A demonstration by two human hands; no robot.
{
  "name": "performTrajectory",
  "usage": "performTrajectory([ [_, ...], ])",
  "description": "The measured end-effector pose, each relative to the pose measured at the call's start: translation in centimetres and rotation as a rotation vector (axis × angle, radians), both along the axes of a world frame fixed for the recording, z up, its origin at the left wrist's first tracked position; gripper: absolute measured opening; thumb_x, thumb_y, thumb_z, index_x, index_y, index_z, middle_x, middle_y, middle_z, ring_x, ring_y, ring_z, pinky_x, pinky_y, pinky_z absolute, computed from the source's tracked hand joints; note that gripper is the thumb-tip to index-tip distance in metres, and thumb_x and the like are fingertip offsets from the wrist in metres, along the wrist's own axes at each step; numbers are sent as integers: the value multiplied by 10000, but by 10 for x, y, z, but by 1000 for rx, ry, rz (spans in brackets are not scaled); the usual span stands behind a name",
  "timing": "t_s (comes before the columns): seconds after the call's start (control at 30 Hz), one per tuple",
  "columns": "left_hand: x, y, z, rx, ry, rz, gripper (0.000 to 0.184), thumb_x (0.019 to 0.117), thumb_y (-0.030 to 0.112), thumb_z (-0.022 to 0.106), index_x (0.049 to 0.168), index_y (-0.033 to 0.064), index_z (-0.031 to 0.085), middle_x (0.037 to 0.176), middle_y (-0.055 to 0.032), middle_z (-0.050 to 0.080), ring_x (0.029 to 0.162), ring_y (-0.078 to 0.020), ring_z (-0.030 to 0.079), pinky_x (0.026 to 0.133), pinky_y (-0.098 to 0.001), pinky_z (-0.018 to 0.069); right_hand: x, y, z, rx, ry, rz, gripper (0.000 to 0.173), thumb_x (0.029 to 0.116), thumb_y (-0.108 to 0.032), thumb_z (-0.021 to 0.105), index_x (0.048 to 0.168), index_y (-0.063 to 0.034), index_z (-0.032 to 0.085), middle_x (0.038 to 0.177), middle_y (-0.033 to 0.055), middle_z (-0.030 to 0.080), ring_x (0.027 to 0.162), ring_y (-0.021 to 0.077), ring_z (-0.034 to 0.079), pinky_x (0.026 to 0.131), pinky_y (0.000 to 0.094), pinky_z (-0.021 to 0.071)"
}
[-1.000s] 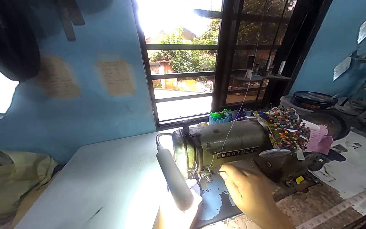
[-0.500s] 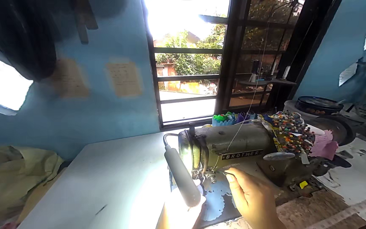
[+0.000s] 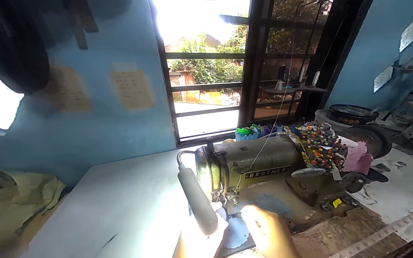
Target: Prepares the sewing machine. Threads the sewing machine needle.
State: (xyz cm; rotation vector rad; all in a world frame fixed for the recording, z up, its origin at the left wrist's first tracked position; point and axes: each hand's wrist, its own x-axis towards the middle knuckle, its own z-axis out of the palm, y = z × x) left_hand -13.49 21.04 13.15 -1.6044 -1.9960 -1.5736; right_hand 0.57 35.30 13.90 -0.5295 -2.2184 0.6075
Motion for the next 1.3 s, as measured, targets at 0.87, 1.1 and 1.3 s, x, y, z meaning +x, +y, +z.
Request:
performTrajectory([
  [0.87, -5, 8, -6, 131, 137, -9, 178, 946, 177, 656, 989, 26, 741, 995, -107, 757, 966, -91, 706, 918, -208, 538, 17, -10, 32, 226, 110, -85, 242, 970, -135, 570, 980, -5, 773, 757, 98, 740, 644, 145, 698, 611, 311, 575],
  [1.1, -1, 9, -4, 149, 72, -35, 176, 956, 169, 636, 960, 24, 737, 1068, -126, 754, 1044, -91, 699, 963, -198, 517, 6, 0, 64, 661, 99, -110, 283, 961, -231, 558, 933, -82, 797, 673, 73, 717, 569, 183, 675, 530, 309, 532],
  [1.3, -1, 10, 0, 172, 120, -24, 168, 932, 146, 633, 965, 22, 741, 1074, -128, 756, 1030, -125, 713, 956, -217, 526, 3, 24, 94, 993, -99, 56, 285, 1003, -185, 475, 910, -100, 731, 643, 61, 665, 545, 226, 655, 473, 351, 511],
])
